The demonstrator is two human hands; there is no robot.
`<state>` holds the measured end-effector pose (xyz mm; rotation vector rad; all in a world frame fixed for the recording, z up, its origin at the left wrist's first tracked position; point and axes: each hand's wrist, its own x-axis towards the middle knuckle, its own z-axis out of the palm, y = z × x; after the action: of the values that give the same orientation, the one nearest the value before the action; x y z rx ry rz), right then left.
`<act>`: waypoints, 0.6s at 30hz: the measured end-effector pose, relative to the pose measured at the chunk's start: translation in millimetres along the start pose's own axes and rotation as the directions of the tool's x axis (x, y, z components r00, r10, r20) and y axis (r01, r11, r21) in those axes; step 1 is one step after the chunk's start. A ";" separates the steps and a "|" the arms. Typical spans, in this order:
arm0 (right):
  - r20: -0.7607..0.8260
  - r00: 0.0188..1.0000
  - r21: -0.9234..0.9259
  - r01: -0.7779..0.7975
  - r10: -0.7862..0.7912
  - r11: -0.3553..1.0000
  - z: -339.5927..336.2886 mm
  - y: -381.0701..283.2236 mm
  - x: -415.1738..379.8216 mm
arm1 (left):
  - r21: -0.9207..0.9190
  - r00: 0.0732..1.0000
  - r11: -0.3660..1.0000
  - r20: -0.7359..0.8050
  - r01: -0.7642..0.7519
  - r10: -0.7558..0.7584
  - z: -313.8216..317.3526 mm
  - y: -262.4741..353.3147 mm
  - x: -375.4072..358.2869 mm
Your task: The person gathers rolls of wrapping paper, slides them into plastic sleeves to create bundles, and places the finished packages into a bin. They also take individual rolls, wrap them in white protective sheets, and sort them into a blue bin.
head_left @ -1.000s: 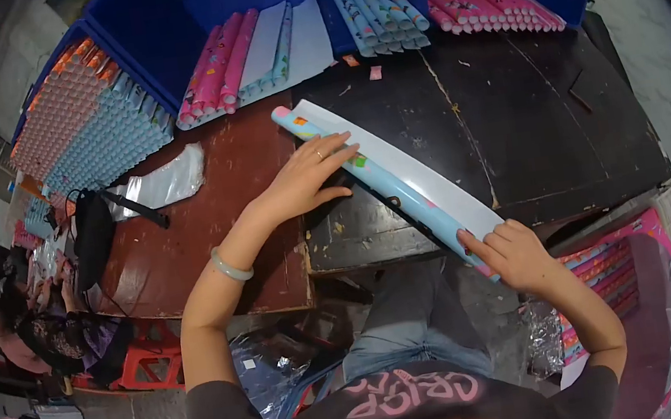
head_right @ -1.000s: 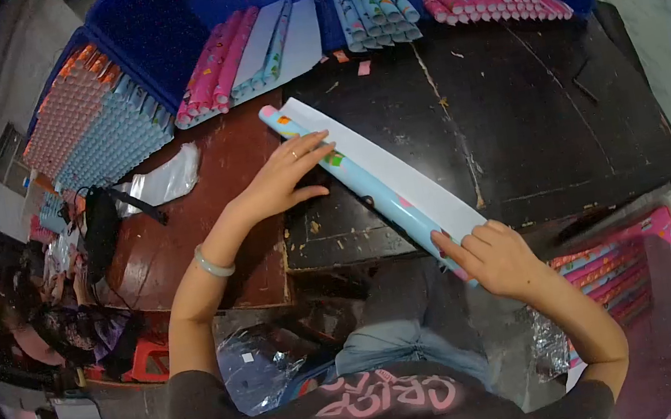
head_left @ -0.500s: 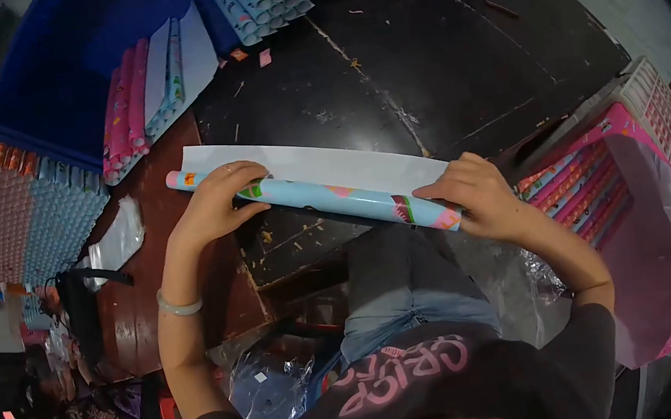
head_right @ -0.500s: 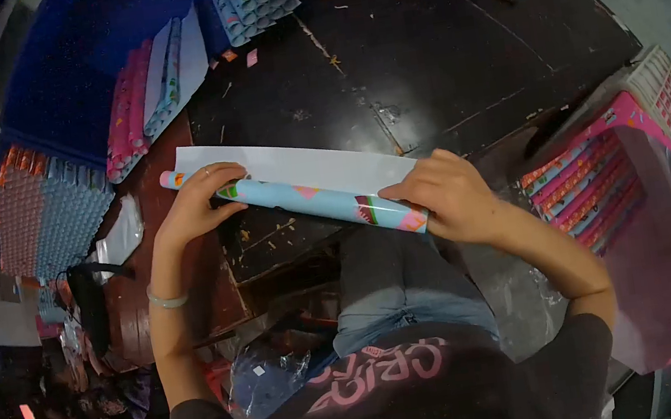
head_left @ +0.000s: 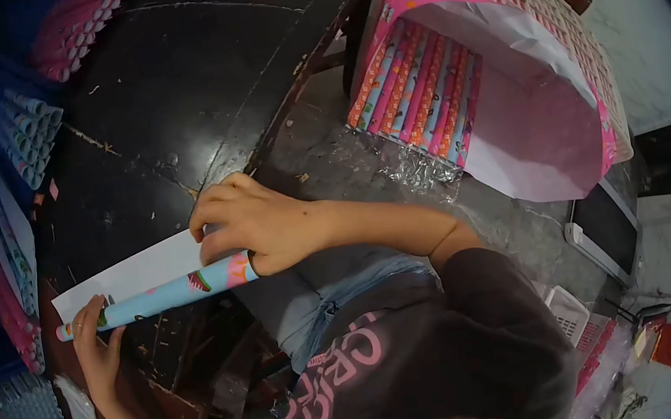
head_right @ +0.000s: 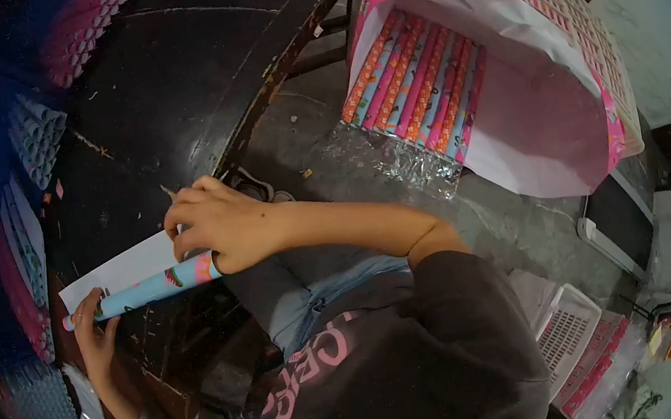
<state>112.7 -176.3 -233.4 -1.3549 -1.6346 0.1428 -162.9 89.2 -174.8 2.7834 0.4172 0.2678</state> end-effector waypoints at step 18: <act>-0.126 0.991 0.232 0.062 -0.034 0.971 7.1 12.2 -9.2 | 0.130 0.996 0.988 -0.024 -0.078 0.082 1.2 6.3 2.3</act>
<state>115.1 -175.9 -250.1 -1.1208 -1.4961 0.2147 -158.8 83.8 -173.5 2.9308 0.3412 0.3107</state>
